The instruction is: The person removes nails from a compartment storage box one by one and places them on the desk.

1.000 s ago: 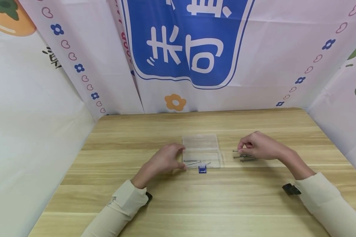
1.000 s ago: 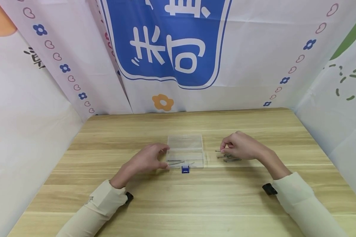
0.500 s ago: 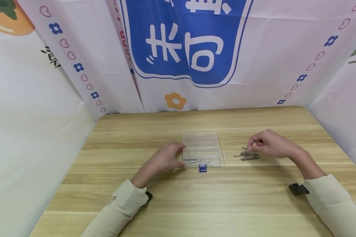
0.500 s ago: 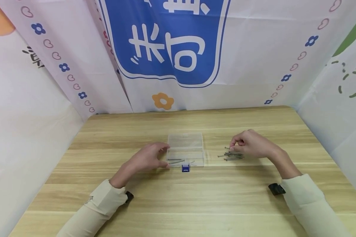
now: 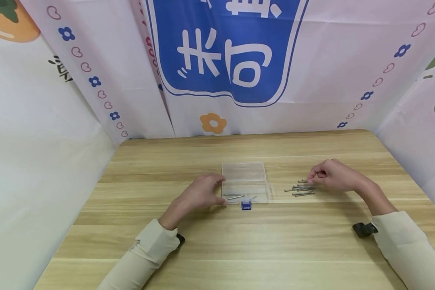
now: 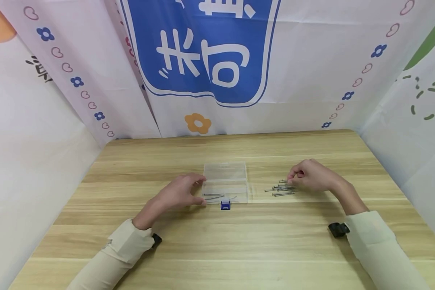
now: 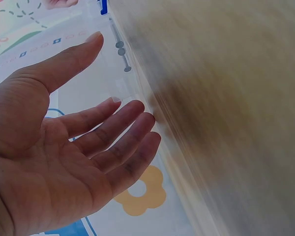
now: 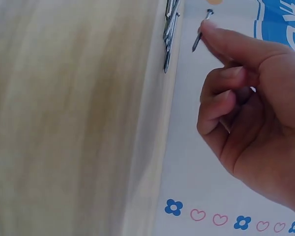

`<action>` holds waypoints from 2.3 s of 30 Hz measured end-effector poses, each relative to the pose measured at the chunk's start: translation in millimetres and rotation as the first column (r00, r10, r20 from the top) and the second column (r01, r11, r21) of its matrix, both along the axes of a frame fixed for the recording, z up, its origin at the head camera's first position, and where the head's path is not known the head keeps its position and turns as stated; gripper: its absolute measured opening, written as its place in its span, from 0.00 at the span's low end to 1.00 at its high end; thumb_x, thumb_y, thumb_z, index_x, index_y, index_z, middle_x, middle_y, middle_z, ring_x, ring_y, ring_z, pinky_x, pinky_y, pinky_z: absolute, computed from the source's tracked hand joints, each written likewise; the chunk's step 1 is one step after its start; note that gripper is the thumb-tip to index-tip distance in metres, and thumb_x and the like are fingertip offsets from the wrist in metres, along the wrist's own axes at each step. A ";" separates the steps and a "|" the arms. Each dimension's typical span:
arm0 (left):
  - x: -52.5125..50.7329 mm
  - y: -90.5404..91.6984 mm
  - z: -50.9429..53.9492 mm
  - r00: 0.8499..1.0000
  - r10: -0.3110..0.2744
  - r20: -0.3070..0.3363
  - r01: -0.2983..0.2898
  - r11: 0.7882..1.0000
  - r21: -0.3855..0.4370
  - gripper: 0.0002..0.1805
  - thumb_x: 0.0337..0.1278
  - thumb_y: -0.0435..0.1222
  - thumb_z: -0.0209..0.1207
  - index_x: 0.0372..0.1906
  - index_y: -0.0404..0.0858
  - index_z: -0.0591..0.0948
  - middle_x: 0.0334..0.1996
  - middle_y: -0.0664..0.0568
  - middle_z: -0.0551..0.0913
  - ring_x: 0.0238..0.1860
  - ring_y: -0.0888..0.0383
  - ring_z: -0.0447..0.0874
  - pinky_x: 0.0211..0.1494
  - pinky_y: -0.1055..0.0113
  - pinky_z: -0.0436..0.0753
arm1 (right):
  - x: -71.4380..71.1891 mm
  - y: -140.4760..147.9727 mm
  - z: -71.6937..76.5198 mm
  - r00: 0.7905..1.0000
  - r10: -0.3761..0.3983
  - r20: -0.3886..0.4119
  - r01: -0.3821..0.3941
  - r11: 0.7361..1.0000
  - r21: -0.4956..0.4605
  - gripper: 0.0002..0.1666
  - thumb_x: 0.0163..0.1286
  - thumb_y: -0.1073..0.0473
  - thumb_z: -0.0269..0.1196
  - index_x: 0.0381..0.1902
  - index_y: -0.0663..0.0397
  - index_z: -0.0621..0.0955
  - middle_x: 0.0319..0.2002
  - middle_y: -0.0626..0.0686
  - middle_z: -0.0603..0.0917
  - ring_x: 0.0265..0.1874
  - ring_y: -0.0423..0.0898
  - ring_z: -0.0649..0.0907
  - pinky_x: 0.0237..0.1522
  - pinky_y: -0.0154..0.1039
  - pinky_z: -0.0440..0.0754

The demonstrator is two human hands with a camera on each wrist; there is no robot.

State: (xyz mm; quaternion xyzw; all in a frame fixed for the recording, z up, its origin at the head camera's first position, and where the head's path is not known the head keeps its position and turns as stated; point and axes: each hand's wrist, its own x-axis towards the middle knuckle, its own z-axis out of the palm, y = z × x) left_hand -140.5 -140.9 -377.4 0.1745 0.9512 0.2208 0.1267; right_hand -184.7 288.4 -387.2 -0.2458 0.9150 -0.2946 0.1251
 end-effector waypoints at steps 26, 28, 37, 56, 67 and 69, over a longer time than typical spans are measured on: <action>-0.2 -1.2 -0.8 1.000 -0.005 0.001 0.005 1.000 -0.009 0.42 0.55 0.43 0.81 0.73 0.34 0.77 0.66 0.44 0.84 0.69 0.46 0.81 0.74 0.50 0.79 | -1.9 -2.8 -1.5 0.999 -0.001 -0.034 -0.001 0.999 -0.044 0.03 0.73 0.59 0.72 0.41 0.49 0.92 0.18 0.41 0.70 0.17 0.32 0.65 0.25 0.32 0.68; -0.5 -2.1 -0.9 1.000 -0.007 -0.003 0.007 1.000 -0.010 0.42 0.55 0.43 0.81 0.73 0.35 0.77 0.67 0.44 0.84 0.69 0.46 0.80 0.74 0.50 0.79 | -2.2 -3.6 -0.2 0.999 -0.003 -0.035 0.001 0.999 -0.045 0.03 0.74 0.60 0.72 0.41 0.49 0.92 0.19 0.42 0.73 0.17 0.33 0.65 0.24 0.32 0.68; -1.3 -4.2 0.7 1.000 -0.014 -0.002 0.014 1.000 -0.009 0.43 0.55 0.44 0.81 0.74 0.35 0.77 0.64 0.45 0.85 0.67 0.48 0.82 0.73 0.51 0.80 | -0.3 -10.5 9.0 1.000 -0.018 -0.020 0.016 0.996 -0.084 0.06 0.76 0.56 0.70 0.43 0.50 0.92 0.19 0.43 0.71 0.18 0.34 0.66 0.23 0.33 0.67; -2.1 -1.2 -1.7 1.000 -0.028 -0.002 0.028 0.999 -0.016 0.41 0.54 0.44 0.81 0.71 0.34 0.79 0.60 0.46 0.86 0.60 0.50 0.83 0.70 0.52 0.82 | 11.8 -52.2 29.2 0.999 0.016 0.032 -0.010 0.982 -0.191 0.17 0.75 0.51 0.72 0.54 0.55 0.90 0.16 0.40 0.55 0.16 0.34 0.56 0.24 0.36 0.67; -1.9 -1.1 -1.4 1.000 -0.019 0.008 0.019 1.000 -0.008 0.42 0.54 0.44 0.81 0.72 0.35 0.79 0.61 0.46 0.86 0.64 0.49 0.82 0.72 0.51 0.80 | 4.7 -102.3 22.3 0.995 0.097 -0.031 -0.100 0.982 -0.158 0.12 0.72 0.53 0.74 0.47 0.53 0.92 0.15 0.38 0.55 0.16 0.35 0.54 0.29 0.33 0.69; -1.4 -1.3 -0.9 1.000 -0.019 0.009 0.019 1.000 -0.004 0.42 0.54 0.44 0.81 0.72 0.35 0.79 0.61 0.46 0.86 0.64 0.49 0.83 0.72 0.51 0.81 | 4.1 -109.2 20.3 0.996 0.086 -0.014 -0.087 0.984 -0.154 0.11 0.71 0.53 0.75 0.46 0.52 0.93 0.14 0.37 0.56 0.16 0.36 0.54 0.32 0.33 0.71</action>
